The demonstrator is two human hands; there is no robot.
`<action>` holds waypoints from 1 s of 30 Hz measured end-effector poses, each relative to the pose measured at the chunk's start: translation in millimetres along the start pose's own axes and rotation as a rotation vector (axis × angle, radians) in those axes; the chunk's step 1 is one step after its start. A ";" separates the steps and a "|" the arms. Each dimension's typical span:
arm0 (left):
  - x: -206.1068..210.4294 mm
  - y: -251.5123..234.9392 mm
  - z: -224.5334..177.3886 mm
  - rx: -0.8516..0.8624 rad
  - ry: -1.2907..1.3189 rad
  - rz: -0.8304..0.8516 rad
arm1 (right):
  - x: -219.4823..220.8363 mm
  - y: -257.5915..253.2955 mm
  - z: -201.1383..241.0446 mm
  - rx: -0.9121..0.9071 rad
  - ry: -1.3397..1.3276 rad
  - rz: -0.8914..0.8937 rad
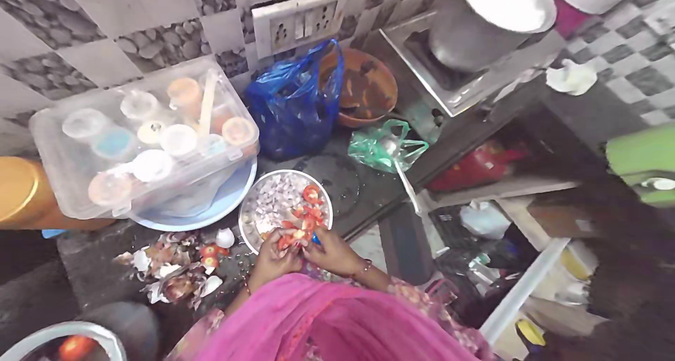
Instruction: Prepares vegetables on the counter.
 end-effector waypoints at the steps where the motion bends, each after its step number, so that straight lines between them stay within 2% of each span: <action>1: 0.2 0.2 0.1 -0.001 -0.003 -0.009 | 0.6 -0.1 -0.4 0.004 0.008 0.006; 10: 0.9 -1.6 0.3 -0.095 -0.059 -0.007 | 8.8 -1.3 -9.7 -0.010 -0.084 -0.005; 15: -7.5 -1.0 2.0 -0.145 -0.082 -0.023 | 13.2 -2.4 -13.7 0.061 -0.124 0.070; 21: -8.1 2.3 0.4 -0.188 0.105 0.043 | 0.3 1.0 -7.6 0.107 -0.073 -0.002; 26: -1.8 2.5 1.2 -0.128 0.132 0.090 | 0.6 -0.1 -6.9 0.028 -0.062 -0.048; 30: 1.4 2.8 3.0 -0.158 0.209 0.083 | 2.0 -0.1 -0.6 -0.007 -0.078 -0.021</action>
Point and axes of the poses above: each hand's wrist, its own y-axis away from the middle knuckle, its own x-axis out of the palm, z = x × y, the point moved 7 cm from there along -y, towards the middle knuckle, and after that the axes turned 1 degree about y, right-handed, at the moved point
